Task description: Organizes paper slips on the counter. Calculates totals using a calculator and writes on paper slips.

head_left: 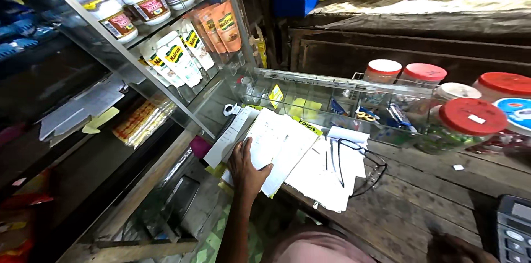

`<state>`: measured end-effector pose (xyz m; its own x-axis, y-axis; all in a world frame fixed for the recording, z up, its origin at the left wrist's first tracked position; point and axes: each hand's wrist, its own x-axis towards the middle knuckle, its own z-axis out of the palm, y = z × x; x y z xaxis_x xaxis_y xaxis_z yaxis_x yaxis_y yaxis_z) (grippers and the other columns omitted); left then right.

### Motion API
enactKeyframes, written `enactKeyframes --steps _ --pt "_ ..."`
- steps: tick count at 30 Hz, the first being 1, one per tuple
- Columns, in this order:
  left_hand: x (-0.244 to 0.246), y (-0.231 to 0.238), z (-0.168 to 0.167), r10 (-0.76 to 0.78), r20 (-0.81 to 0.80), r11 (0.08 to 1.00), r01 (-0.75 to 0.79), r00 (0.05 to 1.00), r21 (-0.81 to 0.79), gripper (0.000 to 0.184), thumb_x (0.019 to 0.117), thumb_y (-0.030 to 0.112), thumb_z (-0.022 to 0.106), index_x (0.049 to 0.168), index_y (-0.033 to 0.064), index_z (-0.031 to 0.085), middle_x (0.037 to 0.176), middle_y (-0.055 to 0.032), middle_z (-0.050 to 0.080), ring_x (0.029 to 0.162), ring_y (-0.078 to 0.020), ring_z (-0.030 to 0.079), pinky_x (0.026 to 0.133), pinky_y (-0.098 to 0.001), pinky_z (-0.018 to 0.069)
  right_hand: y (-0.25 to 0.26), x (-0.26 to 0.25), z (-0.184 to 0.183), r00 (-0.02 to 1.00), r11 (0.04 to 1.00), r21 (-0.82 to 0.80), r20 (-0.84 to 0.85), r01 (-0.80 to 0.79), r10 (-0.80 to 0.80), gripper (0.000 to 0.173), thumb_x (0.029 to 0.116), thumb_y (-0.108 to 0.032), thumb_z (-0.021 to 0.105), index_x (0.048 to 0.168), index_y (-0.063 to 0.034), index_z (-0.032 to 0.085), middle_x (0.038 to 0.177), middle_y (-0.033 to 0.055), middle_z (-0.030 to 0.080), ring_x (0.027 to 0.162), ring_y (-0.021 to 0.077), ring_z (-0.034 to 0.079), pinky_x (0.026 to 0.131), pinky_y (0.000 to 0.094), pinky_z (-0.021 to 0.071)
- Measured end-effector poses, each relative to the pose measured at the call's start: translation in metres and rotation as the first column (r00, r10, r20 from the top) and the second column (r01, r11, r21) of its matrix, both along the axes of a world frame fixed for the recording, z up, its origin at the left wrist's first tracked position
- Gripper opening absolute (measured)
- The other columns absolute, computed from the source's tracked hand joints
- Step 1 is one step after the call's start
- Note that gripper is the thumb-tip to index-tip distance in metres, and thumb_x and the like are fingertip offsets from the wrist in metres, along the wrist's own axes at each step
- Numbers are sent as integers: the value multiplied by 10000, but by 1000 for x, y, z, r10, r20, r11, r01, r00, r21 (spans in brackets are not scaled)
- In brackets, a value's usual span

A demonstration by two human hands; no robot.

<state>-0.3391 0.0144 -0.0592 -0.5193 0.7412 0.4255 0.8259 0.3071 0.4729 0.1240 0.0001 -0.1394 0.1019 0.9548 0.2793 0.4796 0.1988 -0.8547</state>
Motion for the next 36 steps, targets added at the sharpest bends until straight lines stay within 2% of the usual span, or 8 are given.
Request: enactKeyframes --steps 4,8,13,18,21,26,29,36 --pt "-1 2 0 -16 5 1000 16 1000 18 1020 600 419 938 1489 136 525 1485 -231 496 1329 -435 497 1072 -610 393 2 6 -11 1000 999 44 19 -15 14 259 975 -35 537 1121 129 673 1080 255 699 923 222 709 859 347 590" --pt "-3 3 1 -11 -4 1000 11 1000 -5 1033 599 441 933 1500 158 513 1493 -229 484 1334 -437 488 1080 -611 380 2 6 -11 999 999 43 34 0 -2 260 956 -38 537 1096 122 687 1060 245 700 898 192 700 847 314 584" --pt "-8 2 -5 -33 -20 999 34 999 22 1024 595 449 921 1488 143 524 1489 -238 485 1323 -447 499 1070 -620 391 -1 1 -6 994 997 8 76 82 -83 277 936 -54 520 1084 92 703 1029 215 708 870 179 695 832 326 579" --pt "-7 3 1 -10 1 999 10 1000 -33 1033 602 441 938 1502 161 513 1505 -231 475 1324 -454 494 1069 -619 387 1 -1 -8 996 997 40 44 70 -72 273 910 -41 538 1073 109 698 1029 215 706 914 147 688 865 273 563" --pt "-9 5 2 -13 0 999 13 1000 -41 1026 603 447 932 1496 158 517 1505 -224 475 1327 -439 493 1079 -611 380 3 0 -10 998 998 44 38 53 -54 277 944 -52 528 1086 122 689 1029 229 701 895 149 688 846 268 568" --pt "-10 7 3 -21 11 999 21 1000 -35 1009 615 443 928 1495 164 520 1514 -216 469 1346 -429 480 1096 -599 371 1 -1 -8 1000 1000 21 -21 21 -20 266 992 -46 525 1128 139 661 1046 233 695 856 173 697 815 321 595" --pt "-9 6 4 -20 8 999 21 1000 -49 1003 619 447 929 1492 166 525 1511 -217 471 1341 -426 485 1094 -601 371 1 -1 -6 1000 1000 18 -24 20 -20 267 986 -31 511 1127 138 663 1046 229 697 830 176 697 787 323 601" --pt "-6 6 4 -26 8 998 26 1000 -51 1009 616 449 930 1495 165 523 1509 -232 470 1331 -435 492 1080 -601 386 0 2 -5 999 1000 6 30 22 -22 270 994 -37 500 1122 132 666 1064 241 693 854 187 702 806 317 598"
